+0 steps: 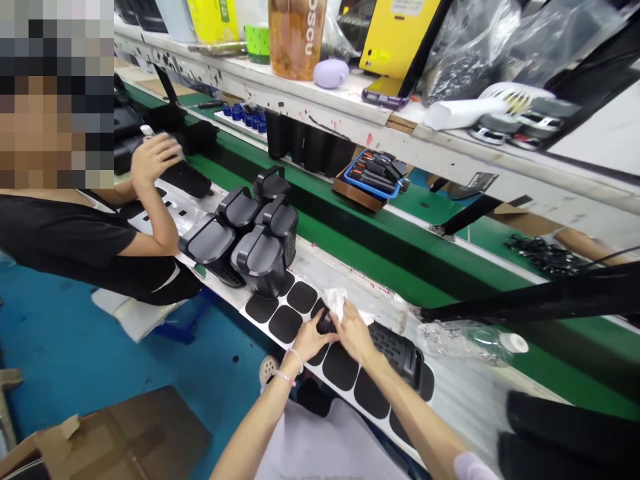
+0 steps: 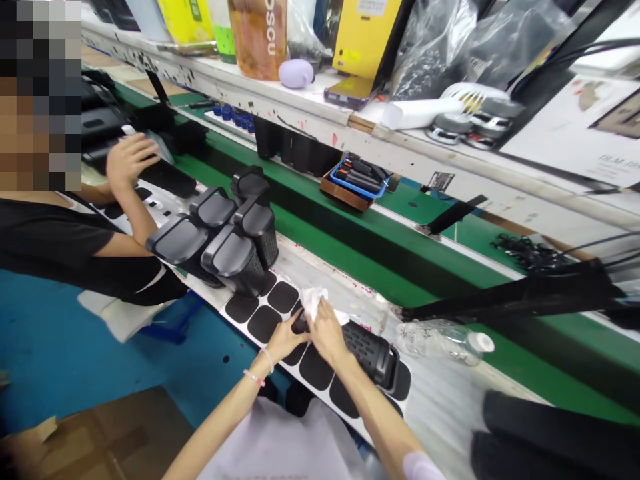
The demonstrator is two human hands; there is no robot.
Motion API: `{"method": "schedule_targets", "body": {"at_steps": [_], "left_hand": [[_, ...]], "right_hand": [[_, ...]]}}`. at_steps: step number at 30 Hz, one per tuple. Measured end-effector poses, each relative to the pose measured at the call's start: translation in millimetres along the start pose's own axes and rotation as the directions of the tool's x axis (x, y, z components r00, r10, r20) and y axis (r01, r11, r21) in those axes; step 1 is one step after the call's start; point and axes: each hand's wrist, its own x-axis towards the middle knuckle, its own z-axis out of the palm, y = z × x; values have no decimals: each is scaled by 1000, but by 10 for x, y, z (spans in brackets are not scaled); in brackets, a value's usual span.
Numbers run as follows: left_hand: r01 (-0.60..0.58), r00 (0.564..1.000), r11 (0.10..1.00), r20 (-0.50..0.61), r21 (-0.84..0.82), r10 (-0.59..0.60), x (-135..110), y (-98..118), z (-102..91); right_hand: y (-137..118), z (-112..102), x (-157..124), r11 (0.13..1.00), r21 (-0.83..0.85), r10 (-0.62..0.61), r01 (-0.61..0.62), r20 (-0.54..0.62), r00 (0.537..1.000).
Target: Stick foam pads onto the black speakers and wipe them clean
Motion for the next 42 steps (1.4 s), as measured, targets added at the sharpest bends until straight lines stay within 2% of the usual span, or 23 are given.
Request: {"method": "schedule_targets", "body": {"at_steps": [4, 8, 12, 14, 17, 22, 23, 25, 28, 30, 33, 34, 35, 36, 37, 38, 39, 40, 41, 42], "left_hand": [[-9, 1000, 1000, -10, -6, 9, -11, 15, 0], [-42, 999, 999, -11, -29, 42, -15, 26, 2], [-74, 997, 996, -27, -58, 73, 11, 5, 28], [-74, 997, 995, -42, -60, 72, 26, -11, 38], [-49, 998, 998, -34, -46, 48, 18, -25, 32], [-66, 996, 997, -55, -41, 64, -16, -5, 23], [-67, 996, 997, -61, -38, 65, -15, 1, 24], [-48, 998, 999, -53, -21, 46, -14, 7, 23], [5, 1000, 1000, -29, 16, -4, -28, 8, 3], [21, 999, 999, -28, 31, -20, -46, 12, -13], [17, 1000, 999, -21, 39, -16, -60, 22, -25], [17, 1000, 999, -19, 41, -16, -59, 22, -25], [20, 1000, 999, -19, 43, -19, -57, 20, -23], [25, 1000, 999, -19, 48, -24, -54, 15, -22], [31, 999, 998, -20, 54, -30, -50, 7, -20], [35, 999, 998, -21, 61, -34, -47, -2, -20], [36, 999, 997, -22, 69, -34, -45, -13, -20], [35, 999, 996, -23, 77, -33, -44, -23, -22], [33, 999, 996, -23, 83, -31, -43, -32, -23], [31, 999, 996, -22, 89, -29, -43, -39, -25]], "right_hand": [[15, -36, -27, 997, 0, -76, 76, 60, 995], [-21, -35, -29, 1000, -4, -23, 23, 38, 999], [-81, 15, -28, 989, 62, -138, 132, 103, 985], [-35, 9, 40, 992, 78, -106, 99, 91, 990], [6, -22, 106, 995, 96, 6, -10, 41, 999], [-173, -5, 4, 962, 269, -71, 54, 53, 996], [-168, -9, 38, 948, 315, -50, 37, 34, 998], [-56, -63, 187, 910, 410, 72, -55, -25, 997], [293, -312, 367, 789, 574, 336, -220, -102, 936], [529, -574, 269, 682, 682, 480, -266, -142, 865], [768, -972, -227, 531, 805, 634, -264, -171, 754], [815, -1074, -432, 450, 856, 690, -255, -151, 708], [847, -1150, -629, 335, 913, 757, -231, -115, 643], [864, -1197, -803, 258, 944, 810, -208, -94, 579], [862, -1214, -942, 234, 949, 849, -211, -94, 520], [839, -1203, -1039, 270, 930, 869, -250, -123, 480], [791, -1164, -1093, 349, 881, 866, -319, -174, 468], [715, -1102, -1103, 434, 812, 847, -390, -220, 483], [610, -1018, -1073, 508, 739, 815, -443, -247, 524], [479, -915, -1009, 569, 680, 772, -462, -249, 584]]}}
